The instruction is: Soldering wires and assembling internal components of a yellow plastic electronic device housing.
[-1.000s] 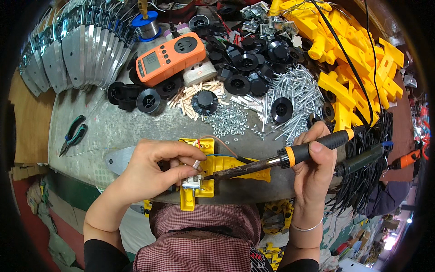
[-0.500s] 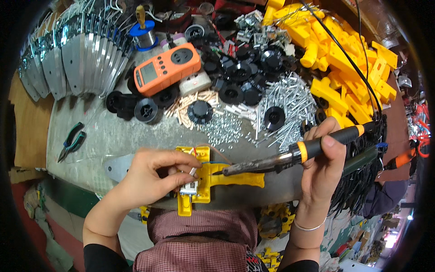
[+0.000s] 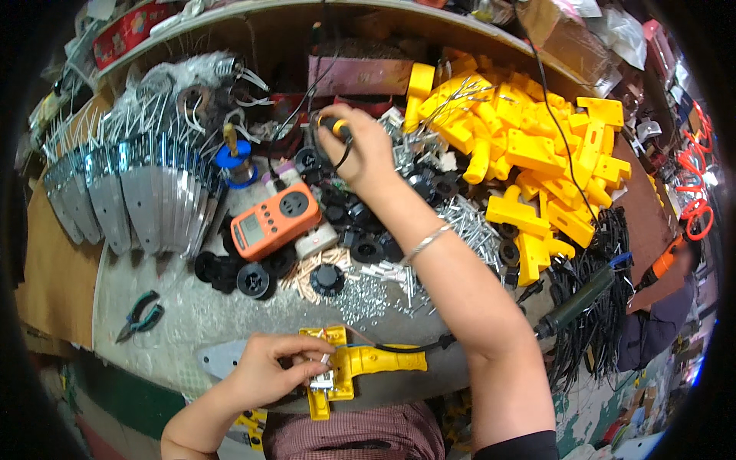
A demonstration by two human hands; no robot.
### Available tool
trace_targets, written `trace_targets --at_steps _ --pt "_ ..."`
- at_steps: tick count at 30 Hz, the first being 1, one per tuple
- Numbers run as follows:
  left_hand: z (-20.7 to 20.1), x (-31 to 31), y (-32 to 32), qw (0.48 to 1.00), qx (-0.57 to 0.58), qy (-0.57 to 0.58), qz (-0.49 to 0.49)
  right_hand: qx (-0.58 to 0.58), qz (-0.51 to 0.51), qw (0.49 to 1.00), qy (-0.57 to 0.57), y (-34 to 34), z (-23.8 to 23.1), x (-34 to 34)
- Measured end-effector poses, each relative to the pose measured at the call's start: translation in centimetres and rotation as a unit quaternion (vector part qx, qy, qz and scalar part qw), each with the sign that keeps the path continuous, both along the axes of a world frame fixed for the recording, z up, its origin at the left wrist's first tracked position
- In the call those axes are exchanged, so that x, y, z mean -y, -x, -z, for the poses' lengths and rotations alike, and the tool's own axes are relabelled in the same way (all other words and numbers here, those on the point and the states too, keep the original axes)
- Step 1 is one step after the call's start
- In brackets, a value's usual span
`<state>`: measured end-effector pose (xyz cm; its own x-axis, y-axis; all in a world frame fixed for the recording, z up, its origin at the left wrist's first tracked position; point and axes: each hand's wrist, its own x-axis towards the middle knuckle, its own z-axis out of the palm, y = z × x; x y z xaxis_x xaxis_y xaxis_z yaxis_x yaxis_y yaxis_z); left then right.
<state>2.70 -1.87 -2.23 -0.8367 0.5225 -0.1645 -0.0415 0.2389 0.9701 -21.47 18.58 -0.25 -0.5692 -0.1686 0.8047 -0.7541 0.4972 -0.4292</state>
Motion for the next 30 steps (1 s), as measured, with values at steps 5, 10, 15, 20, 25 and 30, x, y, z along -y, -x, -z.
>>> trace_targets --at_steps 5,10,15,20,25,30 --pt "0.0 0.4 -0.4 1.0 0.0 0.019 0.0 0.189 0.097 0.974 -0.079 0.0 1.0 -0.2" --pt "0.5 0.5 -1.0 1.0 -0.013 -0.006 -0.022 0.207 0.106 0.972 -0.028 -3.7 -1.8 -3.7" --pt "0.2 0.7 -0.5 0.998 -0.064 0.017 -0.017 0.374 -0.005 0.927 0.03 -15.0 -5.7 -3.9" --pt "-0.5 -0.2 0.0 0.996 -0.085 -0.008 -0.028 0.44 -0.105 0.891 0.042 -27.4 -2.1 -3.4" --pt "-0.8 0.1 0.4 0.998 -0.06 0.016 -0.009 0.404 -0.109 0.898 0.135 -31.9 3.7 0.2" --pt "-0.7 0.0 -0.1 0.998 -0.044 0.046 -0.019 0.444 -0.093 0.891 0.029 -31.6 4.1 0.7"
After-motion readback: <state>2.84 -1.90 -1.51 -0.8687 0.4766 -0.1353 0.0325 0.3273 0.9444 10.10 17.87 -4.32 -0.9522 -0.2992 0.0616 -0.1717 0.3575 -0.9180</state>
